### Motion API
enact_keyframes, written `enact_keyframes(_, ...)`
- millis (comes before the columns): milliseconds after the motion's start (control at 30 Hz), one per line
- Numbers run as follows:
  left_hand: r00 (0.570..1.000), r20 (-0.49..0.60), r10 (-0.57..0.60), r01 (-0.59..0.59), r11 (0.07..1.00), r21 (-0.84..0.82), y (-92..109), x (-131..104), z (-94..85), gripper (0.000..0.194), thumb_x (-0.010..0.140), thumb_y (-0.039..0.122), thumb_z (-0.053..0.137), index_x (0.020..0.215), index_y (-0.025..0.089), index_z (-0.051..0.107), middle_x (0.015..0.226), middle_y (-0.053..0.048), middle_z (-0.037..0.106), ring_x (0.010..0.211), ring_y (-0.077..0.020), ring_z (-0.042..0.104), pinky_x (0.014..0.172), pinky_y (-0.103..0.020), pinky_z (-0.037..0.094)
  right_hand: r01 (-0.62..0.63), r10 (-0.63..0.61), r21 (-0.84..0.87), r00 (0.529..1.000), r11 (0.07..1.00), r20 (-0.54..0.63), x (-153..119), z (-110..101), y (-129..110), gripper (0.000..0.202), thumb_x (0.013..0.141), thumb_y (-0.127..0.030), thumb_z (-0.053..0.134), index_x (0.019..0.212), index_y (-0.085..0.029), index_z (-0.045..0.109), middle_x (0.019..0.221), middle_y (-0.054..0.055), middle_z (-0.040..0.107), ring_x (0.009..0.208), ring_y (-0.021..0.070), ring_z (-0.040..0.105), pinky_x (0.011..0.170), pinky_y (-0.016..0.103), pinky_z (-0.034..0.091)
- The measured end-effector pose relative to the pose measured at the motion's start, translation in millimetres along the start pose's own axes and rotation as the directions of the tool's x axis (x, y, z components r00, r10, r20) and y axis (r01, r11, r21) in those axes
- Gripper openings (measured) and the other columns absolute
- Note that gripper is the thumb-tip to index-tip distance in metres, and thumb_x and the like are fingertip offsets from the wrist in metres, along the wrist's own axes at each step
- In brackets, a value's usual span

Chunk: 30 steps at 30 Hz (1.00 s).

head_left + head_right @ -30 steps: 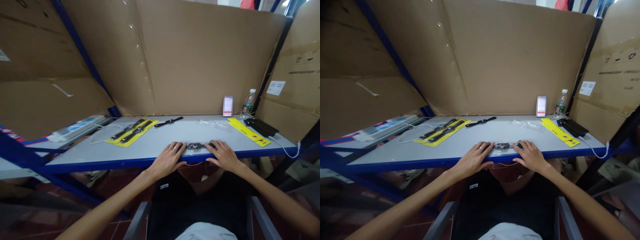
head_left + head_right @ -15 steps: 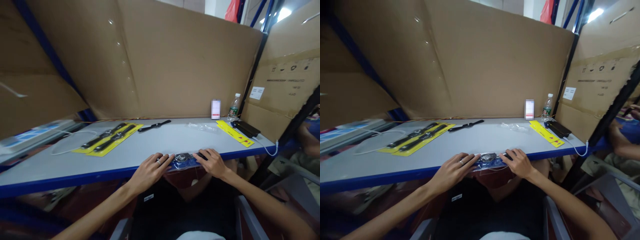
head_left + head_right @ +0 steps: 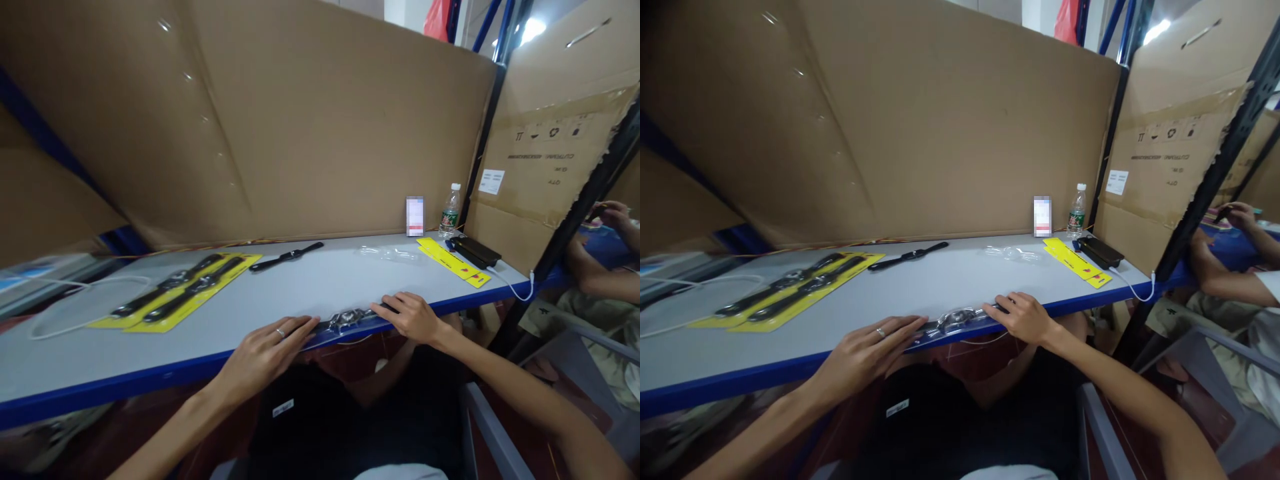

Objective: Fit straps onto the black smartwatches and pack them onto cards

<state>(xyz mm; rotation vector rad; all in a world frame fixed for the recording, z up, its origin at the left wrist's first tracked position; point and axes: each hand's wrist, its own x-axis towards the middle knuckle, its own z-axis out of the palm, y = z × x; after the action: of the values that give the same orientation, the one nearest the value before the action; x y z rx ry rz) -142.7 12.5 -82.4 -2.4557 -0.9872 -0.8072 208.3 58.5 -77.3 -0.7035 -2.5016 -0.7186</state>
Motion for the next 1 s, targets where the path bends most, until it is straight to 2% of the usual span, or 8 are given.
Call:
enact_keyframes(133,0.997,-0.001,-0.083,0.083,0.995,-0.061,-10.2,7.5,2.2,0.034,0.101,0.030,0.046,0.120,0.027,0.074,0.113,-0.007,0.078,0.091,-0.0200,0.076,0.080,-0.029,0.061,-0.077,0.069,0.051,0.988,0.996,0.142,16.5,-7.0,9.7,0.042,0.098,-0.008,0.049,0.133,-0.022,0.067,0.108,0.007,0.075,0.091,0.0190,0.063,0.075,0.028,0.046)
enact_keyframes(267,0.933,0.054,-0.355,0.356,0.898,-0.259,-17.8,37.2,-3.6,0.032,0.095,0.039,0.052,0.114,0.027,0.075,0.104,-0.005,0.078,0.088,-0.0208,0.075,0.081,-0.031,0.060,-0.293,0.243,0.133,0.922,0.947,0.302,44.3,-19.1,28.9,0.037,0.097,-0.011,0.052,0.123,-0.026,0.074,0.100,0.004,0.078,0.090,0.0185,0.066,0.075,0.027,0.044)
enact_keyframes(400,0.798,0.223,-0.560,0.579,0.610,-0.541,-30.2,67.9,-4.0,0.049,0.077,0.048,0.073,0.119,0.022,0.069,0.081,-0.002,0.077,0.074,-0.0221,0.072,0.075,-0.034,0.059,-0.461,0.307,0.252,0.826,0.851,0.472,79.0,-21.6,54.1,0.021,0.092,-0.020,0.066,0.106,-0.028,0.080,0.093,0.001,0.078,0.087,0.0182,0.069,0.072,0.025,0.042)
enact_keyframes(500,0.675,0.378,-0.633,0.668,0.308,-0.678,-38.9,76.2,4.8,0.051,0.063,0.048,0.084,0.101,0.018,0.067,0.069,-0.001,0.072,0.063,-0.0210,0.069,0.064,-0.033,0.057,-0.533,0.285,0.378,0.790,0.757,0.542,91.3,-16.2,72.3,0.025,0.085,-0.024,0.075,0.110,-0.025,0.080,0.090,0.000,0.078,0.086,0.0174,0.070,0.074,0.023,0.045)
enact_keyframes(633,0.528,0.452,-0.719,0.691,0.053,-0.721,-44.3,72.3,15.8,0.047,0.049,0.040,0.092,0.076,0.016,0.061,0.066,-0.002,0.069,0.058,-0.0165,0.065,0.055,-0.026,0.052,-0.627,0.485,0.431,0.778,0.649,0.400,54.2,-22.7,96.2,0.035,0.094,-0.034,0.067,0.126,-0.021,0.073,0.108,0.006,0.078,0.096,0.0190,0.072,0.086,0.026,0.050)
enact_keyframes(733,0.468,0.459,-0.755,0.662,-0.045,-0.748,-44.8,70.4,20.2,0.046,0.046,0.033,0.093,0.075,0.014,0.062,0.067,-0.004,0.069,0.059,-0.0157,0.065,0.055,-0.024,0.051,-0.812,0.777,0.109,0.582,0.574,0.241,-6.5,-38.8,114.5,0.033,0.100,-0.031,0.057,0.126,-0.019,0.072,0.120,0.012,0.075,0.109,0.0233,0.069,0.094,0.030,0.049)
enact_keyframes(833,0.440,0.439,-0.783,0.627,-0.082,-0.775,-47.6,73.0,22.5,0.047,0.051,0.030,0.091,0.085,0.014,0.063,0.070,-0.004,0.069,0.060,-0.0165,0.065,0.053,-0.024,0.049,-0.826,0.877,-0.305,0.409,0.474,0.253,-57.6,-49.2,132.0,0.038,0.100,-0.034,0.054,0.128,-0.014,0.070,0.123,0.020,0.070,0.117,0.0323,0.063,0.093,0.038,0.049)
enact_keyframes(1000,0.485,0.502,-0.716,0.697,-0.030,-0.716,-65.1,70.3,12.9,0.049,0.058,0.032,0.089,0.095,0.017,0.059,0.062,0.002,0.063,0.047,-0.0110,0.052,0.043,-0.020,0.036,-0.706,0.865,-0.502,0.371,0.499,0.338,-74.6,-44.8,143.8,0.048,0.104,-0.043,0.045,0.125,-0.007,0.067,0.120,0.026,0.069,0.120,0.0383,0.059,0.093,0.045,0.048)
